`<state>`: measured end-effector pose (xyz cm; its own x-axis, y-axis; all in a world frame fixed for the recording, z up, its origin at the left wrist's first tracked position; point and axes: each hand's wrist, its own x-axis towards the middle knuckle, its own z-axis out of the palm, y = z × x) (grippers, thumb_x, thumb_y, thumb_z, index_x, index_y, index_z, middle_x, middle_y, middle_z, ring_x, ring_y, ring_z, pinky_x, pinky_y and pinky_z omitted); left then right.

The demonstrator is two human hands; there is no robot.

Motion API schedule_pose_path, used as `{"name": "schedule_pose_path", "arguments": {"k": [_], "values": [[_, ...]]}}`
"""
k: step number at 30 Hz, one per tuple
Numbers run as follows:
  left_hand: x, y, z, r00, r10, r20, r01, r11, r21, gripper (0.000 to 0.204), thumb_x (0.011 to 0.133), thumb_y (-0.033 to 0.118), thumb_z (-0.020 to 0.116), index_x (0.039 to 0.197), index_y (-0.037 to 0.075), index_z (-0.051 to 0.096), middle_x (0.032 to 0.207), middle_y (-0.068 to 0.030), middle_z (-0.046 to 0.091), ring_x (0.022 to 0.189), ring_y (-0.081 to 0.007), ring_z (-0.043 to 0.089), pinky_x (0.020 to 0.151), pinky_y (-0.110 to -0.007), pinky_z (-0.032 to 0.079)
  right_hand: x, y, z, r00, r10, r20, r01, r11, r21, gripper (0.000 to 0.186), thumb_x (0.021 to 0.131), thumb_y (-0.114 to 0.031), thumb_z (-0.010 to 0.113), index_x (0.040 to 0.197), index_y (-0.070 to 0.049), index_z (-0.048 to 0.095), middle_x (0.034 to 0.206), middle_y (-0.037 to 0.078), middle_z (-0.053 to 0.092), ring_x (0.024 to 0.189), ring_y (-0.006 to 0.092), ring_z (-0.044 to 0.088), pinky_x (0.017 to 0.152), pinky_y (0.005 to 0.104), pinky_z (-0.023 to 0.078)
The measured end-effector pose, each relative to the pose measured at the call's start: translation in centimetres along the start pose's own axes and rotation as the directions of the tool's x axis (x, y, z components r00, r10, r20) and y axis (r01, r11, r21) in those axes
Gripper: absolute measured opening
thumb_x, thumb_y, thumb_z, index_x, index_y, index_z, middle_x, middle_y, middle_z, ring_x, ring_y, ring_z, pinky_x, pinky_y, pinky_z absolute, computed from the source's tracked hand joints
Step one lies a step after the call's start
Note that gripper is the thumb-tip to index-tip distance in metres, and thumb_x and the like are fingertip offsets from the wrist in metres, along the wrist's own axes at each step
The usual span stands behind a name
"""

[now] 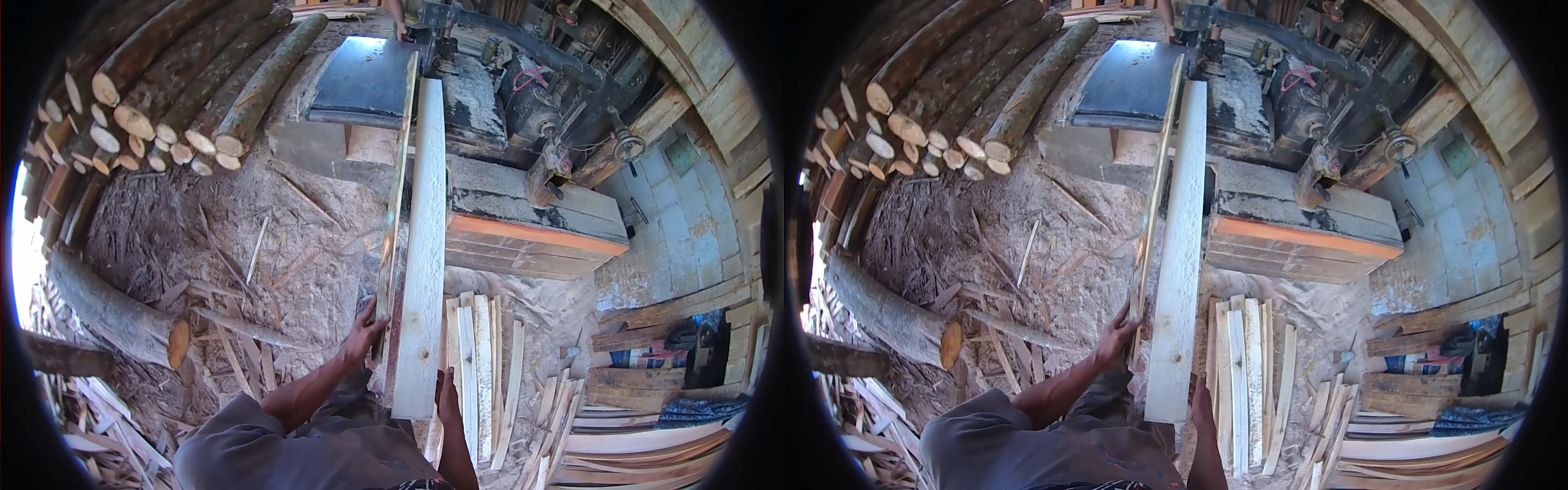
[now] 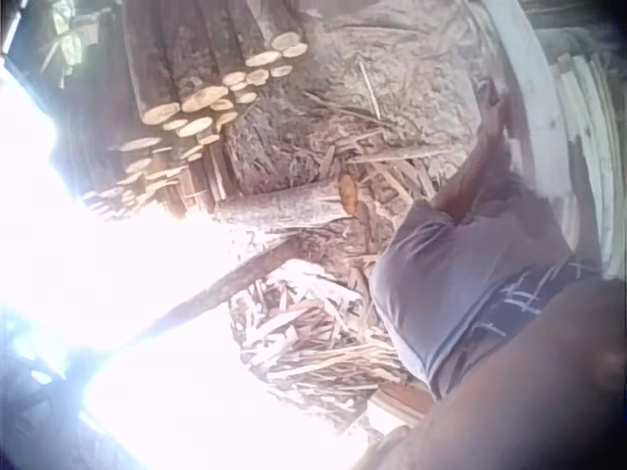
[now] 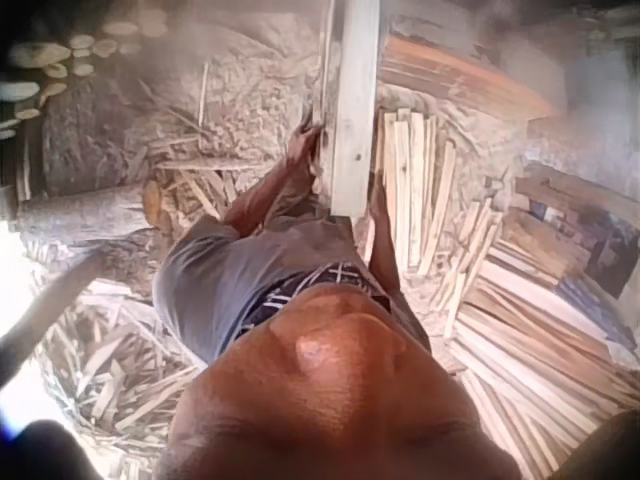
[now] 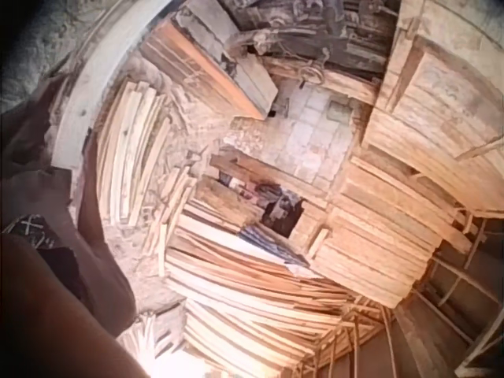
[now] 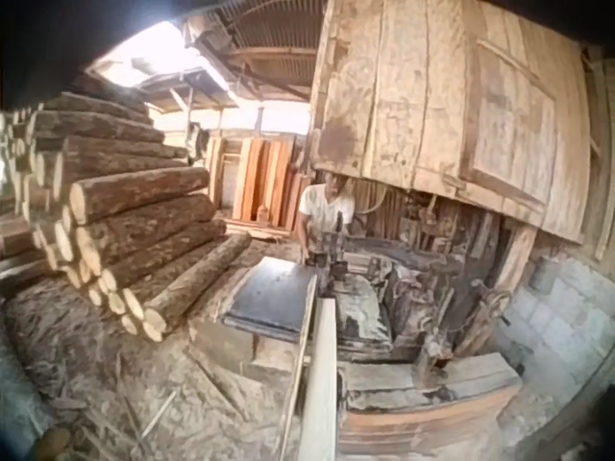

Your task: The person processes wood by feeding logs and planks into a powered saw, receiving cut pieces, and stacking them with the help of another individual in a workshop.

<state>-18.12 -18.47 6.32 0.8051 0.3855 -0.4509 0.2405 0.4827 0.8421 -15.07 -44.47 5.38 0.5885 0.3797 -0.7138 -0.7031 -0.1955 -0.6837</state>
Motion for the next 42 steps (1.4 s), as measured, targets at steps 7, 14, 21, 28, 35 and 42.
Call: {"name": "schedule_pose_path", "arguments": {"k": [7, 14, 21, 28, 35, 42], "values": [[29.6, 12.3, 1.1, 0.973, 0.214, 0.083, -0.2, 0.968, -0.149, 0.08, 0.089, 0.039, 0.057, 0.148, 0.01, 0.011, 0.125, -0.009, 0.051, 0.104, -0.0171, 0.052, 0.09, -0.031, 0.041, 3.7, 7.9, -2.8, 0.772, -0.067, -0.632, -0.355, 0.779, -0.516, 0.073, 0.098, -0.049, 0.016, 0.099, 0.009, 0.06, 0.091, 0.034, 0.059, 0.089, 0.0453, 0.058, 0.079, 0.0517, 0.043], [28.0, -2.1, 14.7, 0.909, 0.397, 0.122, -0.409, 0.909, 0.085, 0.097, 0.085, 0.031, 0.066, 0.147, 0.023, -0.008, 0.137, -0.0176, 0.04, 0.118, -0.026, 0.047, 0.1, -0.044, 0.035, -12.6, 16.0, -14.2, 0.547, -0.339, -0.766, -0.539, 0.558, -0.631, 0.059, 0.099, -0.04, 0.03, 0.076, 0.0, 0.067, 0.068, 0.023, 0.062, 0.057, 0.0375, 0.061, 0.054, 0.0504, 0.044], [11.0, -14.8, 13.4, 0.56, -0.576, 0.596, -0.156, 0.632, 0.759, 0.066, 0.089, 0.039, 0.057, 0.141, 0.009, 0.032, 0.114, -0.0185, 0.06, 0.099, -0.0254, 0.059, 0.077, -0.034, 0.048, -23.9, 29.1, -37.7, -0.169, 0.305, -0.937, 0.562, 0.811, 0.162, 0.053, 0.092, -0.047, 0.042, 0.134, -0.014, 0.039, 0.116, 0.009, 0.057, 0.085, 0.0248, 0.061, 0.066, 0.0436, 0.046], [9.2, -7.5, -9.7, 0.735, -0.673, -0.081, 0.603, 0.594, 0.533, 0.047, 0.089, 0.028, 0.057, 0.132, 0.011, 0.046, 0.104, -0.0093, 0.064, 0.089, -0.0155, 0.062, 0.069, -0.034, 0.05, 4.0, 18.1, -20.4, 0.632, 0.362, -0.685, -0.084, 0.911, 0.405, 0.037, 0.089, -0.046, 0.054, 0.103, -0.012, 0.057, 0.077, 0.004, 0.063, 0.055, 0.0166, 0.06, 0.04, 0.0279, 0.04], [17.6, 3.1, -25.6, 0.847, -0.209, -0.488, 0.447, 0.778, 0.442, 0.034, 0.087, 0.035, 0.055, 0.105, 0.008, 0.063, 0.095, -0.0029, 0.065, 0.074, -0.0121, 0.058, 0.058, -0.028, 0.043, 24.4, -2.8, 0.6, 0.954, -0.032, -0.299, -0.204, 0.661, -0.722, 0.045, 0.088, -0.048, 0.044, 0.105, -0.012, 0.064, 0.102, 0.022, 0.063, 0.098, 0.0392, 0.059, 0.085, 0.0456, 0.047], [30.5, 12.2, -14.2, 0.934, -0.314, -0.172, 0.35, 0.9, 0.259, 0.04, 0.088, 0.024, 0.055, 0.125, 0.009, 0.053, 0.104, -0.0031, 0.063, 0.082, -0.0128, 0.06, 0.069, -0.029, 0.048, 48.4, -22.3, 6.9, 0.921, -0.385, 0.063, 0.352, 0.749, -0.562, 0.036, 0.092, -0.03, 0.053, 0.112, -0.001, 0.057, 0.098, 0.011, 0.065, 0.083, 0.0162, 0.065, 0.063, 0.0294, 0.053]]}}
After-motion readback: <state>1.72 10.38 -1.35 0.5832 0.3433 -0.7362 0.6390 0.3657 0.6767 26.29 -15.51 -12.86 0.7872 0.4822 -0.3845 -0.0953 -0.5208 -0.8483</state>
